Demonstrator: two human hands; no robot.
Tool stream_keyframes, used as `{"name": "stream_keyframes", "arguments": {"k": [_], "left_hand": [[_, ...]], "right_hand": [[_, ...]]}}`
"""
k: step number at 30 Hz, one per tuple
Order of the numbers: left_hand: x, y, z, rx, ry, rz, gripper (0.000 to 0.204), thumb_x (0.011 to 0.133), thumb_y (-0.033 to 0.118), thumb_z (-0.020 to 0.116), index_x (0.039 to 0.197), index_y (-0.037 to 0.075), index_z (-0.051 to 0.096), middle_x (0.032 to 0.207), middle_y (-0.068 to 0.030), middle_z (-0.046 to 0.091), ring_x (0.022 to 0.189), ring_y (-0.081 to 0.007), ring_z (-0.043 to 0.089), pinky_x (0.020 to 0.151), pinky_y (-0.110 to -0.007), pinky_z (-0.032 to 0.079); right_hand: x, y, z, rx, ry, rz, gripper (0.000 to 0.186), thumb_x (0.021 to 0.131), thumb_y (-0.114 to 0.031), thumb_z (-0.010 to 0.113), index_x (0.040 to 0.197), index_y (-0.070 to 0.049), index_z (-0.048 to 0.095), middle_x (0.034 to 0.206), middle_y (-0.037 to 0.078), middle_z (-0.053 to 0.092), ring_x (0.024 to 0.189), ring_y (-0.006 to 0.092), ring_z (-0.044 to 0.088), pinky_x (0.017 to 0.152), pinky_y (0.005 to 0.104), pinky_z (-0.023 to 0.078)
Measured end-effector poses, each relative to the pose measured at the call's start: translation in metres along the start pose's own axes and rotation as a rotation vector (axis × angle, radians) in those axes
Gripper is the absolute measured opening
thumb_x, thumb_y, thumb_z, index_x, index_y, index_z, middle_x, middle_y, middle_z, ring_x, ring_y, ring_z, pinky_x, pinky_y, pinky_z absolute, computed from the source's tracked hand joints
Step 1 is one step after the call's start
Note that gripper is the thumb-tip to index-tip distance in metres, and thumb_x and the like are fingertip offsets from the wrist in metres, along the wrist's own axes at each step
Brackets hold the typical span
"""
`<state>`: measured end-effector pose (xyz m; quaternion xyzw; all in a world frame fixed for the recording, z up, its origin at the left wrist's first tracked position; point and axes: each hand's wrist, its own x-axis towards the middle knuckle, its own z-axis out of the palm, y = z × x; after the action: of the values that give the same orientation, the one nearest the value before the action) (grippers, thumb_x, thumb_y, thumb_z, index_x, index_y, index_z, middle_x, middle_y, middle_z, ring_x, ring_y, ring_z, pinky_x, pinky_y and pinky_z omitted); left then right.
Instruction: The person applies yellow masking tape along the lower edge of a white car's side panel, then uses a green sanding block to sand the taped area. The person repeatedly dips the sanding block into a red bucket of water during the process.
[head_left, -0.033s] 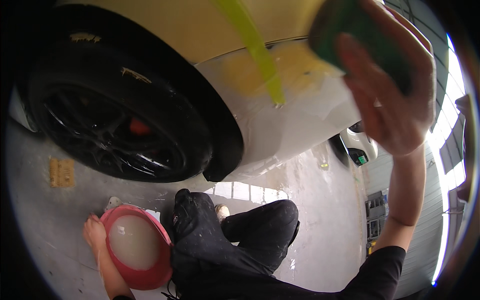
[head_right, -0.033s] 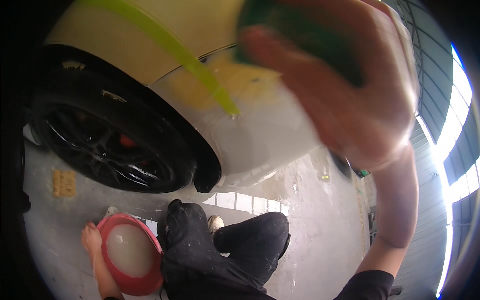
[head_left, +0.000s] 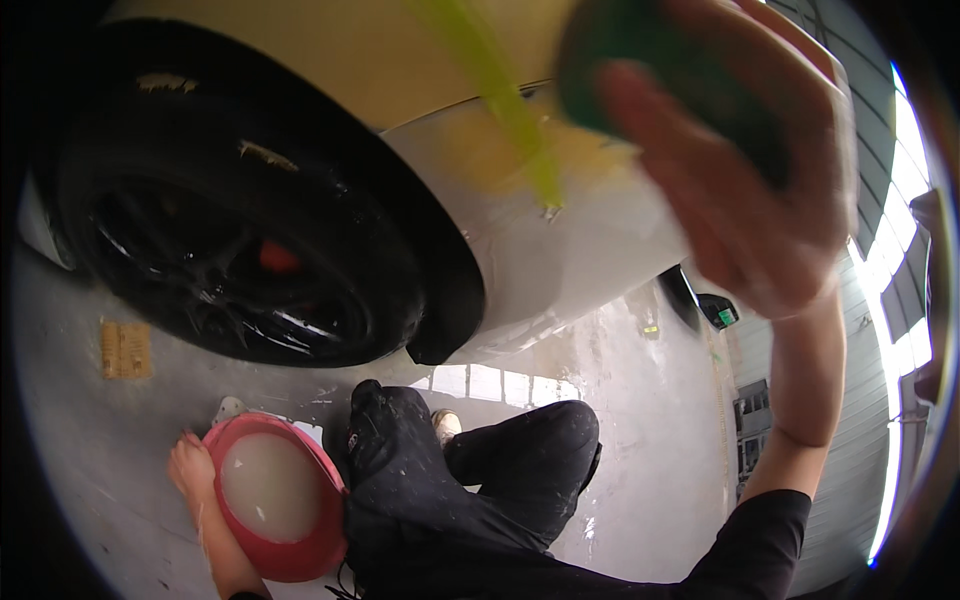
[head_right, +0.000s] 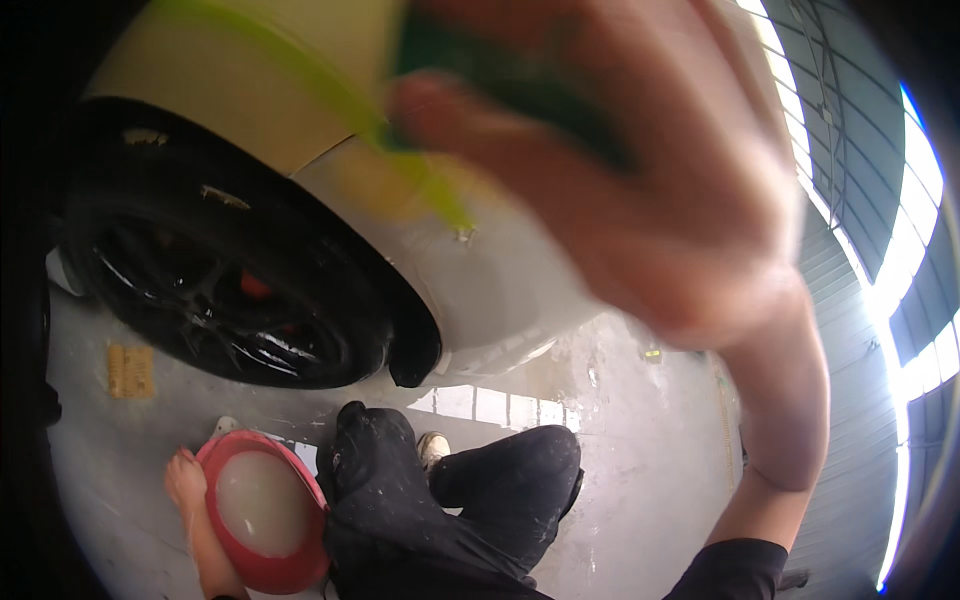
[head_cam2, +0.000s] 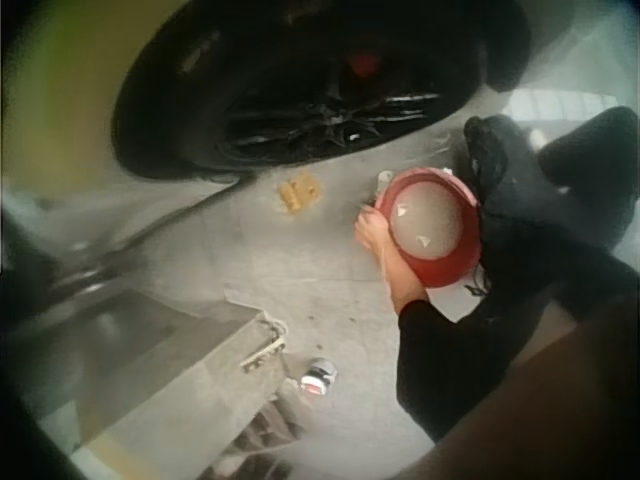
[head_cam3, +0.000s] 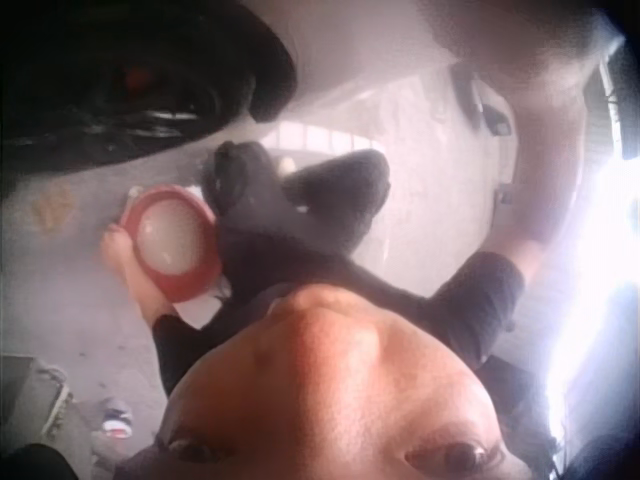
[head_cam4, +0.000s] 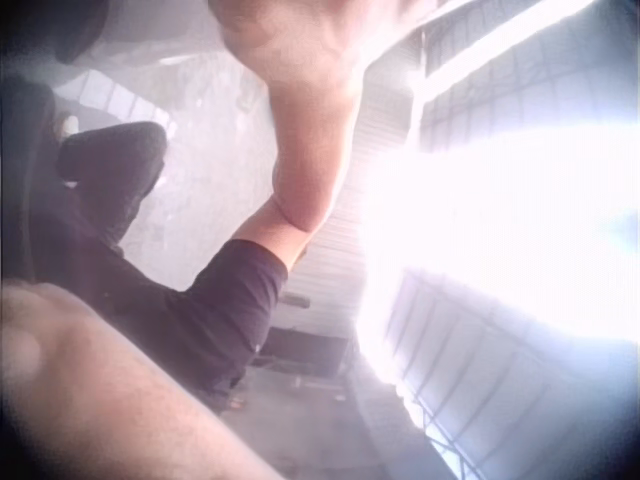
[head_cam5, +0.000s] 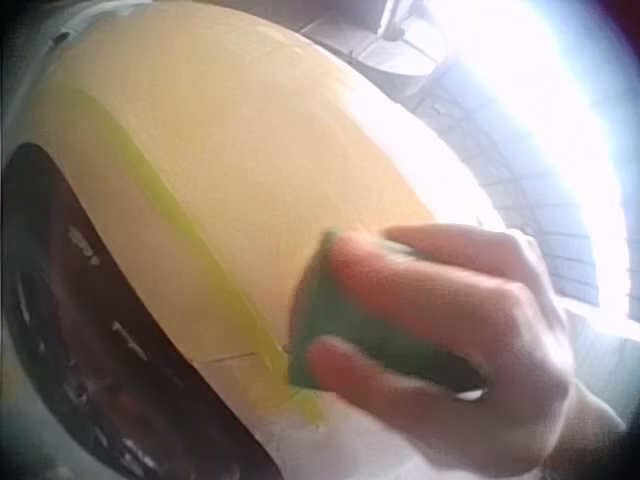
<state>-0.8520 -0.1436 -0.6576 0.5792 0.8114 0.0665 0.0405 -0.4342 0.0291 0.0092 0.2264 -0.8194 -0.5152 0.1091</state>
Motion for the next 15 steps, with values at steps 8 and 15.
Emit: {"name": "stream_keyframes", "arguments": {"k": [8,15], "left_hand": [[0.003,0.010,-0.016,-0.038,-0.150,-0.098,0.040,0.110,0.029,0.044,0.101,0.003,0.073,0.098,-0.0236,0.074,0.094,-0.0478,0.069,0.084,-0.058,0.055],[0.004,0.014,-0.013,-0.091,-0.086,-0.091,0.047,0.112,0.032,0.042,0.095,0.001,0.073,0.096,-0.0274,0.074,0.091,-0.0487,0.070,0.081,-0.059,0.055]], "right_hand": [[-0.023,-0.033,-0.087,0.031,-0.559,0.493,0.038,0.087,-0.012,0.085,0.124,-0.009,0.077,0.142,0.024,0.062,0.120,0.0386,0.067,0.093,0.0427,0.063],[-0.010,-0.071,-0.094,-0.136,-0.466,0.762,0.040,0.091,-0.017,0.084,0.130,-0.013,0.077,0.146,0.021,0.062,0.128,0.0375,0.066,0.100,0.0417,0.063]]}}
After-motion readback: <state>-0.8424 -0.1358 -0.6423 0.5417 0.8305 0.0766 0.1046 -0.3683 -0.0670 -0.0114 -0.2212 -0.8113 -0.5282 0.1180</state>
